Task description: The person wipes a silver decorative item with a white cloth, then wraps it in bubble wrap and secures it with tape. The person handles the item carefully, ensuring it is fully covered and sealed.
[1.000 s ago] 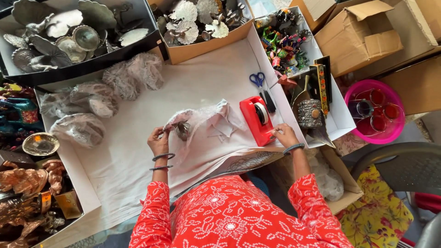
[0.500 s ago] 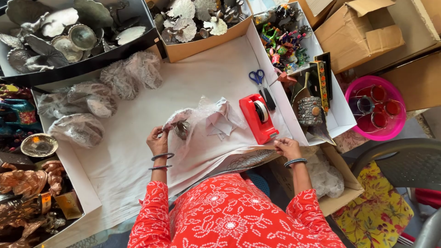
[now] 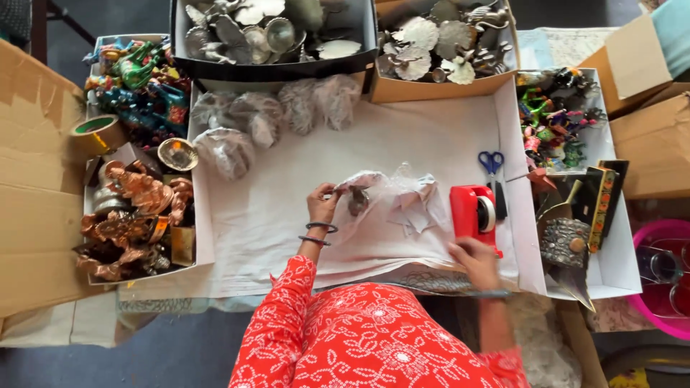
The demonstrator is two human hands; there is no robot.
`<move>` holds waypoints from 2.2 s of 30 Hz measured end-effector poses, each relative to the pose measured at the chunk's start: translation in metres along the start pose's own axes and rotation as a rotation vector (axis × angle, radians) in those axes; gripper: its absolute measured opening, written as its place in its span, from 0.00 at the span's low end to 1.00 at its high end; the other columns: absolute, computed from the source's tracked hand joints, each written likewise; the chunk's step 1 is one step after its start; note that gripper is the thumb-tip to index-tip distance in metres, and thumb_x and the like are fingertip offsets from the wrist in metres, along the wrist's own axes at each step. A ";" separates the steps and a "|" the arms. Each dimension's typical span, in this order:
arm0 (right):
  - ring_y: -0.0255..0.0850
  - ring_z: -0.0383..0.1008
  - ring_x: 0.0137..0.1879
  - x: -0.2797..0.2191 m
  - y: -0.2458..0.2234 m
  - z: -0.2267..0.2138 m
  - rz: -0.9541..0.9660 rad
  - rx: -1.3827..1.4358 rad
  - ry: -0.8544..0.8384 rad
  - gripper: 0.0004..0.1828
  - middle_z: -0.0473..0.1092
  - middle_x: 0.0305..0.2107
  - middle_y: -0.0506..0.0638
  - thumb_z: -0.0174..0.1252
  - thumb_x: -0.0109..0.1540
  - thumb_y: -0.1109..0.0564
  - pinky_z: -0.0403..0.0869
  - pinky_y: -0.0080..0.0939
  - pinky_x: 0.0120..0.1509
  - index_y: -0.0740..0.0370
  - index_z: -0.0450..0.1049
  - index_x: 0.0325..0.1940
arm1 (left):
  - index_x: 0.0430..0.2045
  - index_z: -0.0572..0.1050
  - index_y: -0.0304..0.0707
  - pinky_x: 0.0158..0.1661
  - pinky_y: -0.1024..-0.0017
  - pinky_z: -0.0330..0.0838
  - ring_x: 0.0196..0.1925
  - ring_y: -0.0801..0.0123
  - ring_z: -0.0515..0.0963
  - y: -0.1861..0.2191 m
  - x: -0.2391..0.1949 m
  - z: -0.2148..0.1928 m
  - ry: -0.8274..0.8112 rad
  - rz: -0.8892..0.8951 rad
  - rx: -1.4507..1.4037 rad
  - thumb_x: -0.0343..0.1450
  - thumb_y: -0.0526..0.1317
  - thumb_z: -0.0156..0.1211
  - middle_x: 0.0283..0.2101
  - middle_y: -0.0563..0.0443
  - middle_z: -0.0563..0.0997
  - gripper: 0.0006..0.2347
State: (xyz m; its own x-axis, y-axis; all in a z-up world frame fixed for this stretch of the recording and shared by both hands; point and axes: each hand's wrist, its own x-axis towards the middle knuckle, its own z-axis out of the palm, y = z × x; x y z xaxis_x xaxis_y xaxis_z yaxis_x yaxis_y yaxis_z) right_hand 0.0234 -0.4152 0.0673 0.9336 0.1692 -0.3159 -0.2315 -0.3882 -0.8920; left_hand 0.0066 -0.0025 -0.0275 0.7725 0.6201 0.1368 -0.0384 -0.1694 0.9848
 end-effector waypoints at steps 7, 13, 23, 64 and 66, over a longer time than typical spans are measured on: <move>0.33 0.75 0.34 0.028 -0.083 0.229 0.035 0.654 -0.264 0.07 0.76 0.30 0.47 0.64 0.64 0.56 0.74 0.33 0.37 0.61 0.79 0.42 | 0.27 0.81 0.32 0.34 0.76 0.73 0.31 0.75 0.81 0.011 0.002 -0.001 -0.015 -0.053 0.064 0.67 0.36 0.72 0.27 0.53 0.83 0.06; 0.30 0.76 0.37 0.053 -0.081 0.291 0.184 0.922 -0.052 0.04 0.76 0.31 0.42 0.65 0.63 0.57 0.73 0.30 0.38 0.57 0.78 0.41 | 0.28 0.81 0.36 0.32 0.74 0.75 0.31 0.71 0.84 0.022 0.009 -0.008 -0.076 -0.047 0.177 0.66 0.37 0.70 0.28 0.50 0.84 0.05; 0.25 0.72 0.36 0.069 -0.071 0.332 0.172 0.937 0.268 0.04 0.75 0.31 0.38 0.64 0.63 0.54 0.71 0.28 0.34 0.53 0.76 0.39 | 0.27 0.78 0.35 0.31 0.71 0.75 0.31 0.68 0.85 0.033 0.012 -0.014 -0.177 -0.022 0.202 0.66 0.34 0.67 0.30 0.51 0.83 0.03; 0.61 0.76 0.35 0.068 -0.015 0.338 -0.339 -0.228 0.471 0.11 0.76 0.32 0.62 0.55 0.65 0.53 0.72 0.58 0.36 0.61 0.77 0.46 | 0.39 0.75 0.39 0.35 0.56 0.74 0.36 0.47 0.81 0.059 0.026 -0.026 -0.481 0.304 0.474 0.68 0.31 0.58 0.34 0.42 0.82 0.08; 0.60 0.76 0.32 0.043 -0.020 0.319 -0.293 -0.252 0.404 0.09 0.76 0.28 0.61 0.57 0.65 0.53 0.71 0.58 0.35 0.61 0.77 0.44 | 0.39 0.75 0.40 0.35 0.54 0.74 0.36 0.46 0.81 0.061 0.021 -0.025 -0.478 0.318 0.469 0.66 0.30 0.58 0.34 0.41 0.81 0.09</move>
State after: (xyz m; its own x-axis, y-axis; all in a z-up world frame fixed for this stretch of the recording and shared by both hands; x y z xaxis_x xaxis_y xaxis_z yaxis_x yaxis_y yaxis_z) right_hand -0.0192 -0.1111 -0.0311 0.9912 -0.0387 0.1263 0.0794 -0.5899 -0.8036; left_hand 0.0046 0.0195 0.0384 0.9651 0.1036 0.2405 -0.1139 -0.6610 0.7417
